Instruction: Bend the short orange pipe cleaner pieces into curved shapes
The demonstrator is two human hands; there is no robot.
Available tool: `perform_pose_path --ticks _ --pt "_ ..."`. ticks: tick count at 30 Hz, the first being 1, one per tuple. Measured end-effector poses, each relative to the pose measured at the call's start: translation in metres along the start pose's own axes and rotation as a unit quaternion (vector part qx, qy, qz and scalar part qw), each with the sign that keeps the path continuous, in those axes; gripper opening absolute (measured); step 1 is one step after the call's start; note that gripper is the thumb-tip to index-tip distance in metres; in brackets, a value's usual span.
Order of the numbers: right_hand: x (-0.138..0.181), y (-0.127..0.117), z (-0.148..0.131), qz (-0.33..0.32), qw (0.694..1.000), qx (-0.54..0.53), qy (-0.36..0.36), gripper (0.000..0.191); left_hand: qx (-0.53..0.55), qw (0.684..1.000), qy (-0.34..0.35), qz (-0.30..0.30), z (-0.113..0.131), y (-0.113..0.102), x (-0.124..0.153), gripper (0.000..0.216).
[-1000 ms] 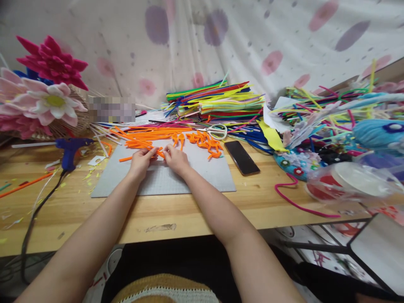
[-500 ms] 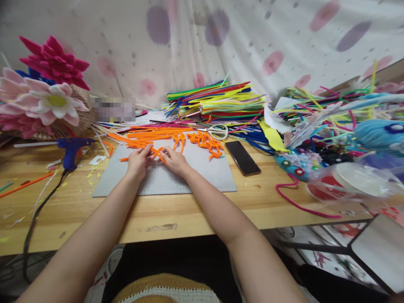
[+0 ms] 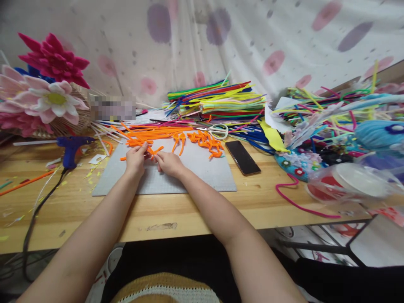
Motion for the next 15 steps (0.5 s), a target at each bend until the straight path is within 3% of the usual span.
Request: perform_pose_path --ticks 3,7,13,15 --pt "0.002 0.000 -0.004 0.001 1.000 0.002 -0.010 0.028 0.020 1.000 -0.009 0.007 -0.003 -0.003 -0.004 0.026" --pt "0.002 0.001 0.004 0.008 1.000 -0.021 0.003 0.027 0.014 0.999 -0.022 -0.046 -0.003 -0.001 -0.006 0.023" --pt "-0.003 0.007 0.015 -0.017 0.986 -0.161 0.026 0.026 0.133 0.973 -0.101 -0.160 0.010 0.003 -0.005 0.027" --pt "-0.005 0.010 0.016 -0.033 0.977 -0.210 0.034 0.025 0.149 0.972 -0.093 -0.153 0.013 0.003 -0.005 0.026"
Point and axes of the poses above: each hand's wrist, its own x-axis away from the middle knuckle, its own y-axis out of the palm, z = x × y, the point moved 2 cm from there along -x, towards the middle knuckle, and after that the axes turned 4 degrees about y, right-handed, at the moved point
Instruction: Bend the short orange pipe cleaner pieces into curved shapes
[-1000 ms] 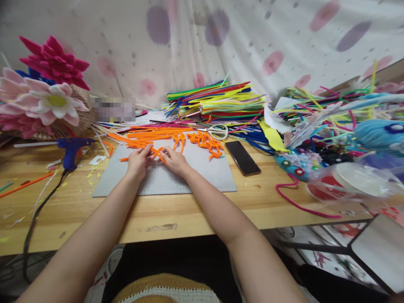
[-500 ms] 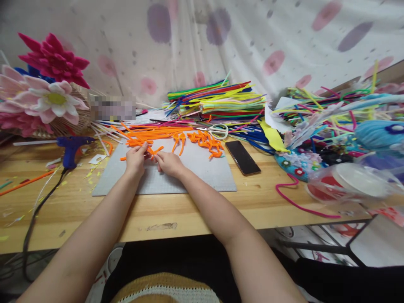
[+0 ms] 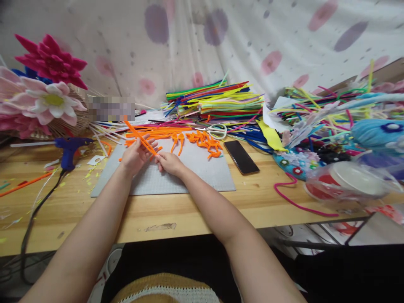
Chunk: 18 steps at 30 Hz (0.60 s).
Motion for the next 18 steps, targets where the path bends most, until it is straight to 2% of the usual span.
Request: perform_pose_path --ticks 2,5,9,12,18 --pt "-0.001 0.001 0.000 -0.009 1.000 -0.026 0.008 0.025 -0.005 0.999 0.033 0.039 0.002 -0.002 -0.001 0.020" --pt "-0.001 0.002 -0.002 0.000 1.000 -0.006 0.016 0.027 -0.010 0.993 0.068 0.098 0.003 -0.008 -0.004 0.013" --pt "0.002 0.005 -0.013 0.023 0.994 0.111 -0.003 0.032 0.013 0.980 0.082 0.182 0.007 -0.015 -0.008 0.015" --pt "0.006 0.010 -0.024 0.037 0.975 0.214 -0.042 0.032 0.020 0.967 0.086 0.239 0.012 -0.018 -0.007 0.016" --pt "0.010 0.018 -0.035 0.038 0.942 0.326 -0.070 0.034 0.041 0.953 0.045 0.296 0.017 -0.023 -0.007 0.024"
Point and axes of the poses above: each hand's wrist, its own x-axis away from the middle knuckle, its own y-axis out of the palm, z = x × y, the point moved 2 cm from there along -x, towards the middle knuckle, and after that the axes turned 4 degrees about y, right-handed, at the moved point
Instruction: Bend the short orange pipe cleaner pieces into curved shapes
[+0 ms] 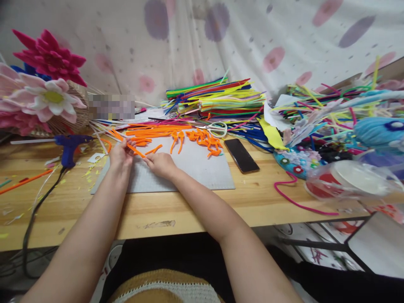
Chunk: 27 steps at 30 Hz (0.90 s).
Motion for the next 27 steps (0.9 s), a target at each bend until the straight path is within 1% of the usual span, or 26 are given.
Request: perform_pose_path --ticks 2,4,8,11,14,16,19,21,24,27 --pt "0.001 0.001 0.000 -0.004 1.000 0.017 0.002 0.035 -0.002 1.000 -0.019 0.009 -0.001 -0.001 -0.001 0.025" --pt "0.001 0.001 0.002 -0.003 0.999 0.030 0.016 0.036 -0.008 1.000 -0.018 -0.005 -0.001 -0.002 -0.002 0.023" --pt "0.005 0.002 0.011 0.016 0.998 0.044 0.035 0.038 -0.016 0.997 0.026 -0.068 0.003 -0.001 -0.006 0.018" --pt "0.007 0.003 0.016 0.028 0.997 0.052 0.043 0.039 -0.018 0.996 0.044 -0.076 0.008 -0.002 -0.010 0.019" --pt "0.006 0.003 0.015 0.024 0.997 0.055 0.047 0.039 -0.023 0.996 0.069 -0.053 0.013 -0.003 -0.014 0.017" --pt "0.006 0.002 0.011 0.016 0.998 0.055 0.035 0.039 -0.018 0.996 0.080 -0.019 0.016 -0.006 -0.016 0.017" --pt "0.006 0.002 0.003 0.004 0.997 0.074 0.000 0.039 -0.004 0.997 0.061 0.043 0.016 -0.011 -0.020 0.020" --pt "0.006 0.003 0.000 -0.003 0.996 0.090 -0.019 0.038 0.002 0.997 0.045 0.068 0.015 -0.014 -0.023 0.021" --pt "0.006 0.004 -0.002 -0.012 0.994 0.101 -0.033 0.038 0.008 0.996 0.034 0.077 0.013 -0.016 -0.026 0.021" --pt "0.008 0.004 0.002 -0.014 0.995 0.093 -0.029 0.039 0.010 0.998 0.039 0.058 0.012 -0.016 -0.028 0.021"
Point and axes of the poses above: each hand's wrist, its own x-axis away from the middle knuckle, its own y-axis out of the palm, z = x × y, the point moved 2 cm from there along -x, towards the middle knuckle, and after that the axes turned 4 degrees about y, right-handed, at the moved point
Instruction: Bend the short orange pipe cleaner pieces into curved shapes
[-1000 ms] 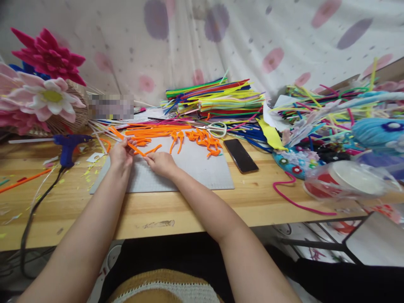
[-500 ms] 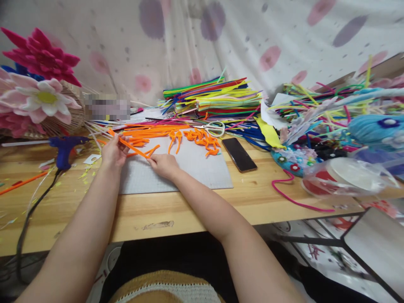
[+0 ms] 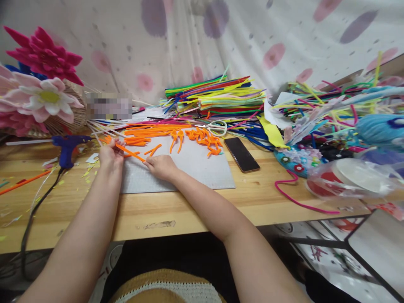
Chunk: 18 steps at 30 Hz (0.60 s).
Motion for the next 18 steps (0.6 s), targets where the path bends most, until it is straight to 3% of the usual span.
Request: perform_pose_path --ticks 5,11,14,18 --pt "0.004 -0.002 0.013 0.016 0.999 -0.012 0.037 0.039 -0.017 0.995 0.074 -0.068 0.008 0.000 -0.002 0.017" --pt "0.000 -0.001 0.020 0.007 0.997 -0.046 0.068 0.039 -0.048 0.984 0.019 -0.168 0.014 0.004 0.002 0.028" --pt "-0.002 0.001 0.021 -0.001 0.994 -0.086 0.064 0.039 -0.051 0.973 0.015 -0.225 0.015 0.007 0.006 0.024" --pt "-0.004 0.002 0.024 0.003 0.991 -0.123 0.061 0.040 -0.086 0.970 0.001 -0.229 0.011 0.007 0.011 0.019"
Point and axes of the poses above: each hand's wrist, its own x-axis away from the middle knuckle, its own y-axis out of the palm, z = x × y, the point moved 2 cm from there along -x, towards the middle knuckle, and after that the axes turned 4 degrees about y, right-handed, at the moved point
